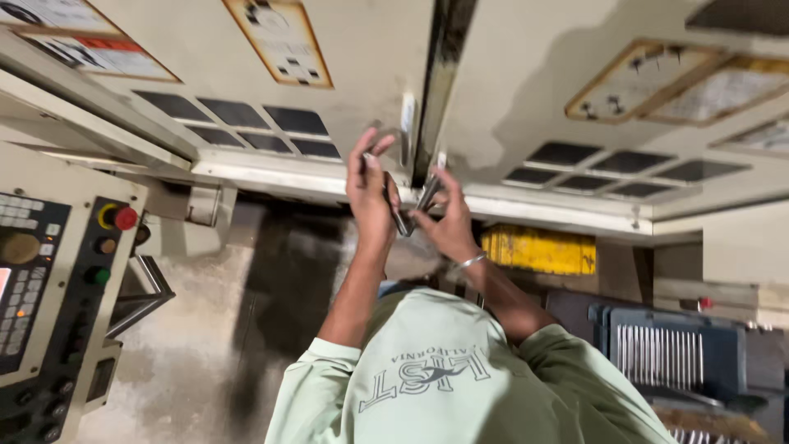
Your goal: The person picks up metal rods from a tray, wipes them with a cloth, and places them into a machine. The person then closes the machine door and operates the control panel.
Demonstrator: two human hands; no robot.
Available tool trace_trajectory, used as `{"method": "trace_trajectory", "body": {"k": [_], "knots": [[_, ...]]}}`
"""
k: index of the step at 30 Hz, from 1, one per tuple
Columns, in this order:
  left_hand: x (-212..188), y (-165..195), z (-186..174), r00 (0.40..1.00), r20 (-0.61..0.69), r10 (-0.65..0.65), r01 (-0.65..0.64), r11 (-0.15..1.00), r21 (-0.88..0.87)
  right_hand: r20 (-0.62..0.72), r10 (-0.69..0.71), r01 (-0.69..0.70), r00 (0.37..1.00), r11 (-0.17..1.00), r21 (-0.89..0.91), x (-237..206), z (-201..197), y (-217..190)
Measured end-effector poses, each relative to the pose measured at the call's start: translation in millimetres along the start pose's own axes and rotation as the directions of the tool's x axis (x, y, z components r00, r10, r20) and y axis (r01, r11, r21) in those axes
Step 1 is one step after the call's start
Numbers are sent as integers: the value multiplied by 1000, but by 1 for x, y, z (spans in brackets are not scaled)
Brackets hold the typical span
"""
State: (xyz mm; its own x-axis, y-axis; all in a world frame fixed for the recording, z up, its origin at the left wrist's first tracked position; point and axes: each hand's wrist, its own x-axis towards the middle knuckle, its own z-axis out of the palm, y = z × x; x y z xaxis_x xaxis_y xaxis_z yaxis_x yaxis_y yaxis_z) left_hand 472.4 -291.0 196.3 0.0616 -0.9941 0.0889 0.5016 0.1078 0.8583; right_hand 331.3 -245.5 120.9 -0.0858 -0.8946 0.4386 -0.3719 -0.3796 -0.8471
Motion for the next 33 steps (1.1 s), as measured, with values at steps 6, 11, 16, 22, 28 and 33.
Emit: {"method": "trace_trajectory", "body": {"k": [6,11,16,22,28,33], "knots": [[26,-25,-9,963,261,-67,59,998,39,75,-5,31,997,935,-353,17,23,40],[42,-54,-33,919,388,-69,-7,982,190,38,-81,89,996,945,-314,16,38,59],[38,-71,-40,929,367,-35,-26,987,160,-70,-126,96,990,937,-337,8,52,61],[41,-74,-38,931,365,16,-96,974,204,-13,-213,171,977,817,-550,9,63,72],[36,-71,-32,936,349,53,-131,970,204,-57,-215,166,975,874,-456,14,64,72],[33,-68,-28,944,323,69,-152,959,238,5,-232,196,973,809,-554,16,62,64]]}}
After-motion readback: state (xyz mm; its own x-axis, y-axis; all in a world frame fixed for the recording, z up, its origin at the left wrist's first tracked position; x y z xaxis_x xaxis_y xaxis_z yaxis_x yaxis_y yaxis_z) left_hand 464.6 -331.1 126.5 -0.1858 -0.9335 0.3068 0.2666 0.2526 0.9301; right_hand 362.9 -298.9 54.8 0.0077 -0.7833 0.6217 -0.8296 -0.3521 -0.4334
